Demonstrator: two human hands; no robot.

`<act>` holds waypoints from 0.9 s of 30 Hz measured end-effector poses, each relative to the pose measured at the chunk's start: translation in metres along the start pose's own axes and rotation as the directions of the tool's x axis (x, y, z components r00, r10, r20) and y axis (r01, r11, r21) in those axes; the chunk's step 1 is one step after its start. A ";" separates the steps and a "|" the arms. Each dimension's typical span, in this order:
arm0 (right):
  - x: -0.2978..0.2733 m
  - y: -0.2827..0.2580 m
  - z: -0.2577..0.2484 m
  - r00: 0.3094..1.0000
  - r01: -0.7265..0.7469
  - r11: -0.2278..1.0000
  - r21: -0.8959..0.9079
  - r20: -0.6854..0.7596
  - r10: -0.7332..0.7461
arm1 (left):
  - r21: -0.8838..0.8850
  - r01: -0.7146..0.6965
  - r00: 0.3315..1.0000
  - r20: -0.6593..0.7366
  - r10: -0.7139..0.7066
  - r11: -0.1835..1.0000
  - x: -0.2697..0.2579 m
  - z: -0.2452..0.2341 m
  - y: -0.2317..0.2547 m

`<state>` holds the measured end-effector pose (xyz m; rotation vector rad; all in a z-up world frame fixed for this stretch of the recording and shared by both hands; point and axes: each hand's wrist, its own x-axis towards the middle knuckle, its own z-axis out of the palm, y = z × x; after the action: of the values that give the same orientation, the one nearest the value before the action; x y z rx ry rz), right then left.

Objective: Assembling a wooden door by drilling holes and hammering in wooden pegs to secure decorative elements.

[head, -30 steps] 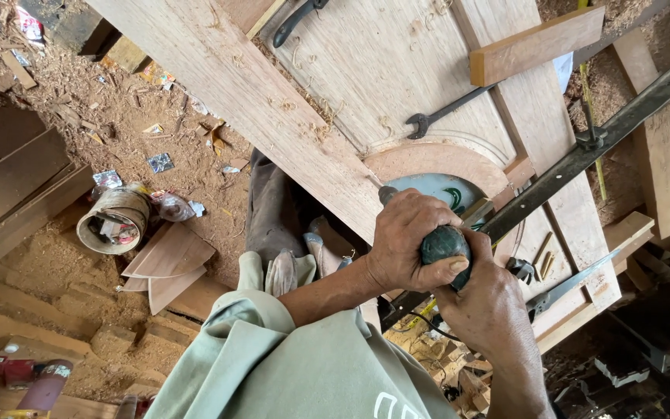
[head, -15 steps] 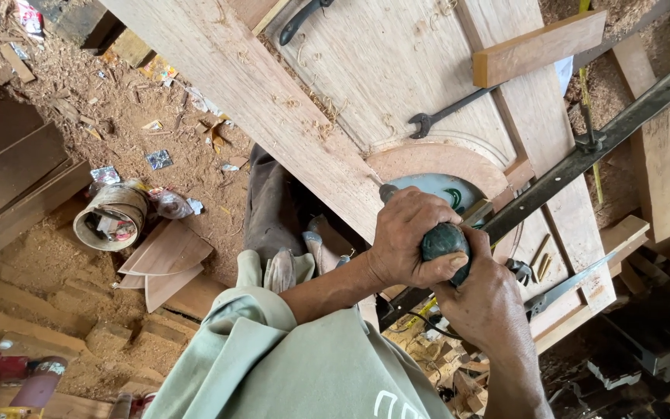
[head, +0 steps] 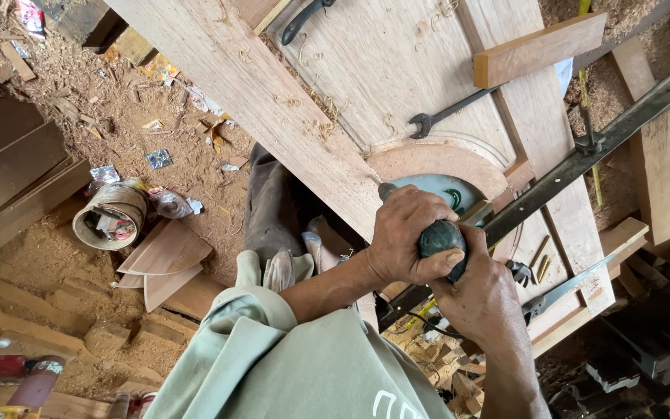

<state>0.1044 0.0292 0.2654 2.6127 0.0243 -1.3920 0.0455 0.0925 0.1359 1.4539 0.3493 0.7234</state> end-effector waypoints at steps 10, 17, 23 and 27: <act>0.008 0.007 0.012 0.999 -0.003 0.999 -0.041 -0.044 0.001 | -0.046 0.058 0.997 -0.048 -0.060 0.997 -0.018 0.014 -0.021; 0.025 0.014 0.031 0.999 0.011 0.998 -0.057 -0.046 -0.013 | -0.050 0.046 0.996 -0.071 -0.050 0.998 -0.021 0.011 -0.033; 0.032 0.008 0.029 1.000 0.013 0.995 -0.101 -0.024 -0.016 | 0.013 0.050 0.996 -0.078 -0.049 0.999 -0.028 0.009 -0.043; 0.033 0.004 0.023 1.000 0.013 0.994 -0.110 -0.014 -0.015 | -0.006 0.054 0.994 -0.092 -0.055 0.999 -0.020 0.009 -0.044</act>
<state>0.1039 0.0191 0.2265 2.5380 0.1180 -1.3355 0.0464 0.0747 0.0904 1.4055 0.4574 0.7484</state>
